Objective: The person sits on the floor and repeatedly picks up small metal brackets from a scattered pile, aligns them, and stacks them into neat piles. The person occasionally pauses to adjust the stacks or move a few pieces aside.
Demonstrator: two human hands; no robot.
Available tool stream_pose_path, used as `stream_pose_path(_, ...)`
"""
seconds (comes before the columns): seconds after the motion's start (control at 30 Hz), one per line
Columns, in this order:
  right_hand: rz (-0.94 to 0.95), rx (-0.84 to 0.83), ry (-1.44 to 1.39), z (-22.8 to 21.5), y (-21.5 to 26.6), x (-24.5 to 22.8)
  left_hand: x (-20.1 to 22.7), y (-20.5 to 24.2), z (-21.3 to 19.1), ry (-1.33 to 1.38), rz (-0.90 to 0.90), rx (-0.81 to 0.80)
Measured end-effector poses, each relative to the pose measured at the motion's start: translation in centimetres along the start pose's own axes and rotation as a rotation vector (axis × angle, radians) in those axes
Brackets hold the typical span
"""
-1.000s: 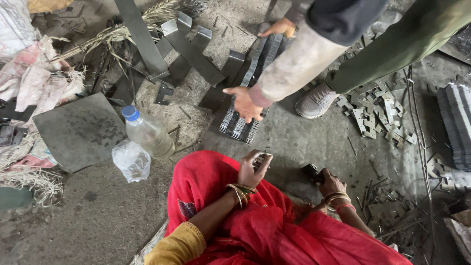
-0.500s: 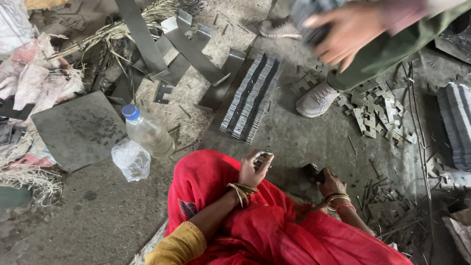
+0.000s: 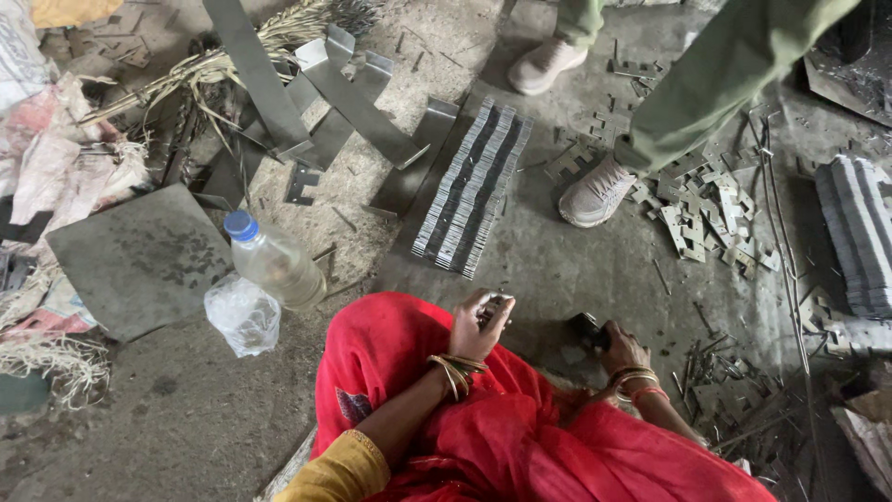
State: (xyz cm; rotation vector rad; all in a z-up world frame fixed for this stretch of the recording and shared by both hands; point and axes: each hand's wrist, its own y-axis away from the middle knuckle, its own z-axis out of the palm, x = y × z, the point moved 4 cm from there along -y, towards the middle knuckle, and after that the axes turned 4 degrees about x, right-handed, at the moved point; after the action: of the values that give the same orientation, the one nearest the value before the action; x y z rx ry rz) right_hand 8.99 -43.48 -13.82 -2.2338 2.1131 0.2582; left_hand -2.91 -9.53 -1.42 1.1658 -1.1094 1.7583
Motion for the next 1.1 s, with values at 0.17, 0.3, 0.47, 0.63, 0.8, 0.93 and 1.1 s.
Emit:
stream_pose_path(0.17, -0.096, -0.006, 0.019, 1.8, -0.8, -2.8, 0.4, 0.1, -0.1, -0.043, 0.030, -0.002)
stream_pose_path(0.3, -0.331, 0.004, 0.138, 3.2, -1.6, -7.2, -0.9, 0.0, -0.5, -0.218, -0.018, -0.001)
stream_pose_path(0.47, -0.439, -0.023, 0.125, 2.5, -0.5, -11.5, -4.1, -1.2, 0.9, -0.652, 0.250, -0.204)
stream_pose_path(0.63, -0.587, -0.043, 0.178, 0.7, 2.2, -14.9, -10.2, -3.0, 3.9, -0.970, 0.245, -0.528)
stream_pose_path(0.8, -0.555, 0.214, 0.034, -1.5, 4.1, -15.0, -15.8, -2.1, 4.6, -0.993, 0.019, -0.748)
stream_pose_path(0.93, -0.531, 0.262, -0.040, -2.2, 4.6, -14.7, -16.4, -2.3, 4.1, -1.092, 0.209, -0.748)
stream_pose_path(1.1, -0.512, 0.216, -0.026, -1.9, 4.7, -14.7, -15.2, -2.3, 4.2, -1.053, 0.225, -0.739)
